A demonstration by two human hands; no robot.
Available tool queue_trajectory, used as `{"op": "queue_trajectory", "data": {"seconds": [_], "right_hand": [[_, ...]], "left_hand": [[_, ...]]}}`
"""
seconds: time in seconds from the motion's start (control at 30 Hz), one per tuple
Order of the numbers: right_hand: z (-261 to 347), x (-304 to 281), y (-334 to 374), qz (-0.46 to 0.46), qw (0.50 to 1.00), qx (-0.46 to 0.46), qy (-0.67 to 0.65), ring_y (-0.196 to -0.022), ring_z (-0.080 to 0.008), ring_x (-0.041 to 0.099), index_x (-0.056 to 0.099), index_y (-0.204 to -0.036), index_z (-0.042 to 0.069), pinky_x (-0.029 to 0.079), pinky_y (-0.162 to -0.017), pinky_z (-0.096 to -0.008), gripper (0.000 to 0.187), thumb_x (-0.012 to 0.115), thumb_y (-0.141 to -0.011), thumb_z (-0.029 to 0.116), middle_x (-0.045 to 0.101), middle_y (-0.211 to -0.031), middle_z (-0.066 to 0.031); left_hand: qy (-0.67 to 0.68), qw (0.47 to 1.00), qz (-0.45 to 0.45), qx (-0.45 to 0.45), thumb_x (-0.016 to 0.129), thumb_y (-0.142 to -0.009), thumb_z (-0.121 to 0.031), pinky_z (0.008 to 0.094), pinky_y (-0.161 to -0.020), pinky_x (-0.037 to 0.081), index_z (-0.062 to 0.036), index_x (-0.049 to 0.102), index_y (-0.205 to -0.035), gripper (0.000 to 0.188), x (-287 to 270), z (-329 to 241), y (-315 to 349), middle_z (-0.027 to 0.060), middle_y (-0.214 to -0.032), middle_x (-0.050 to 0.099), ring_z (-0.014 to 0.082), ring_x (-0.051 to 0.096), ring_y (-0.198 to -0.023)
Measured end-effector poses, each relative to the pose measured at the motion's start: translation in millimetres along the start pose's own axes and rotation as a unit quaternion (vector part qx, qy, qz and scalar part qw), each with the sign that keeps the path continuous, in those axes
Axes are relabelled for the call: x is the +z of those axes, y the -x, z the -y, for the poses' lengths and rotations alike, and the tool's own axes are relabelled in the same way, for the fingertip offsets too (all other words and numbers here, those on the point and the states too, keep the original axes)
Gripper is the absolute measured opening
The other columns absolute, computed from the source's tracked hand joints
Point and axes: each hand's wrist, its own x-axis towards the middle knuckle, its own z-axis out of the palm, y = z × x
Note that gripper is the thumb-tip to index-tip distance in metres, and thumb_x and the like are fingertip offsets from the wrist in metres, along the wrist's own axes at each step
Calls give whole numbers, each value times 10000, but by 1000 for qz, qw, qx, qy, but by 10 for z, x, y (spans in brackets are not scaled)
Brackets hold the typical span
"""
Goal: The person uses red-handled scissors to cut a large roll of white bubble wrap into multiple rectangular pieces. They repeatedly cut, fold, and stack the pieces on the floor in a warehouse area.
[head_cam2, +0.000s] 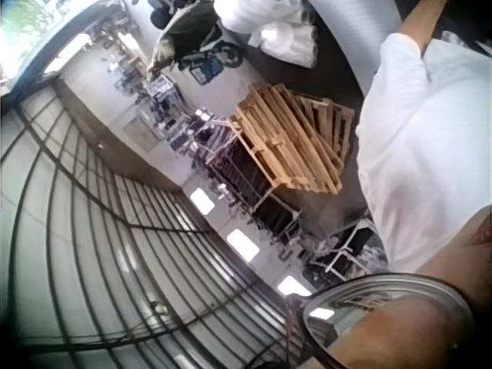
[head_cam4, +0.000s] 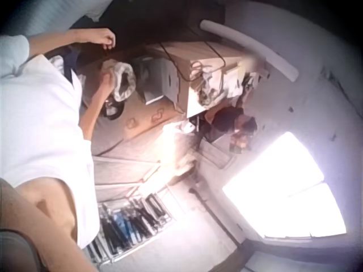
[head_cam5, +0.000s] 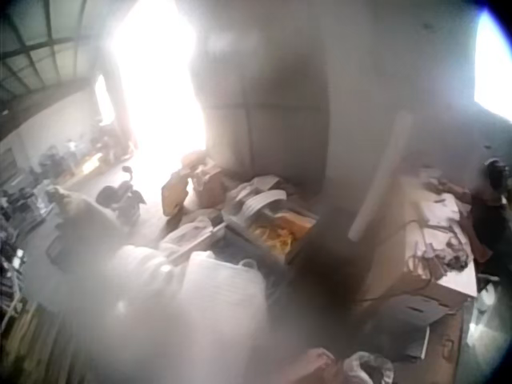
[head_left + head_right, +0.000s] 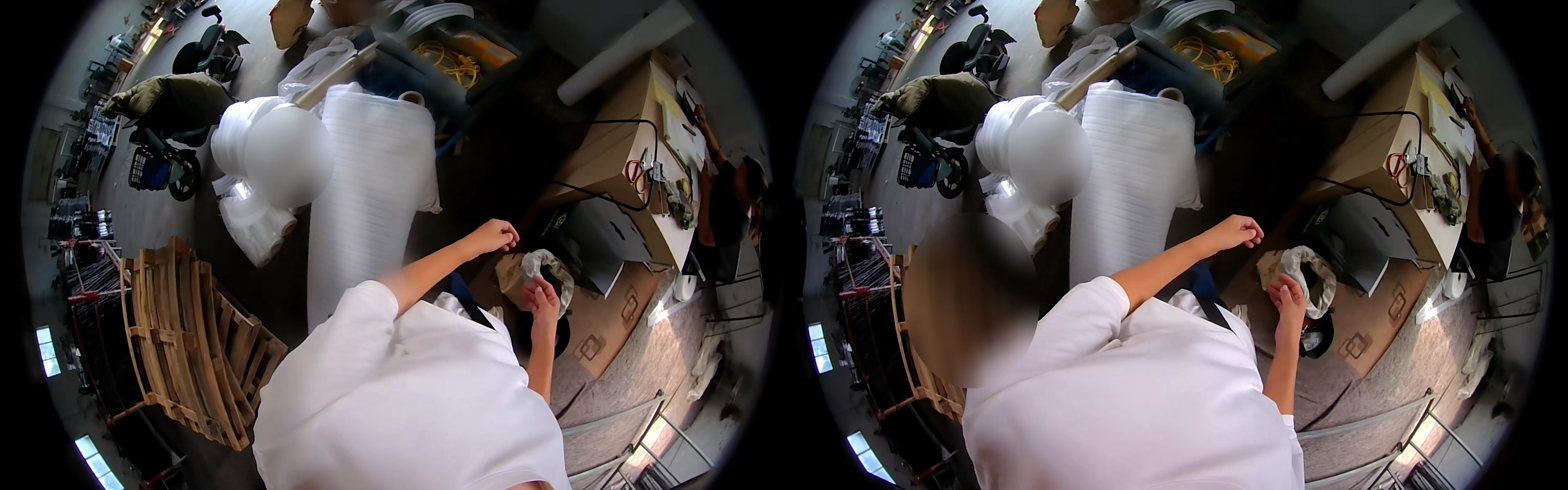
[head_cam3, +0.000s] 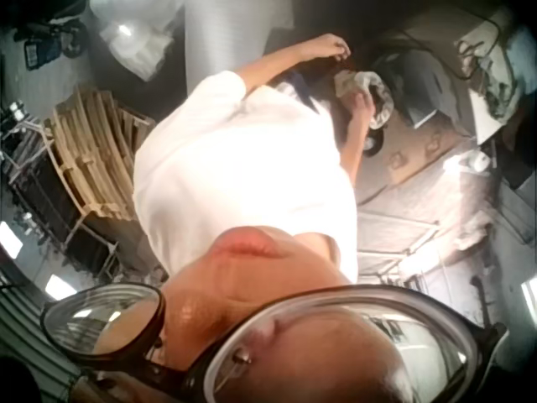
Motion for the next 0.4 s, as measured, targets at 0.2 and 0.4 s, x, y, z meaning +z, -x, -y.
{"op": "queue_trajectory", "data": {"seconds": [0.2, 0.4], "right_hand": [[914, 307, 157, -21, 982, -187, 6, -892, -113, 535, 496, -1115, 16, 400, -788, -216, 271, 479, -852, 79, 586, -943, -61], [2235, 444, 1090, -53, 768, -634, 68, -791, -161, 566, 446, -1120, -17, 435, -724, -265, 363, 533, -770, -47, 580, -898, -109]], "left_hand": [[-84, 979, -45, 181, 443, -863, -84, 206, -581, 426, 5, 552, -900, 146, 281, -1203, 325, 39, -652, 553, 94, 539, -616], [-188, 753, -41, 629, 562, -779, -126, 268, -769, 442, -26, 446, -1054, 314, 717, -2717, 924, 110, -856, 531, 171, 540, -778]]}}
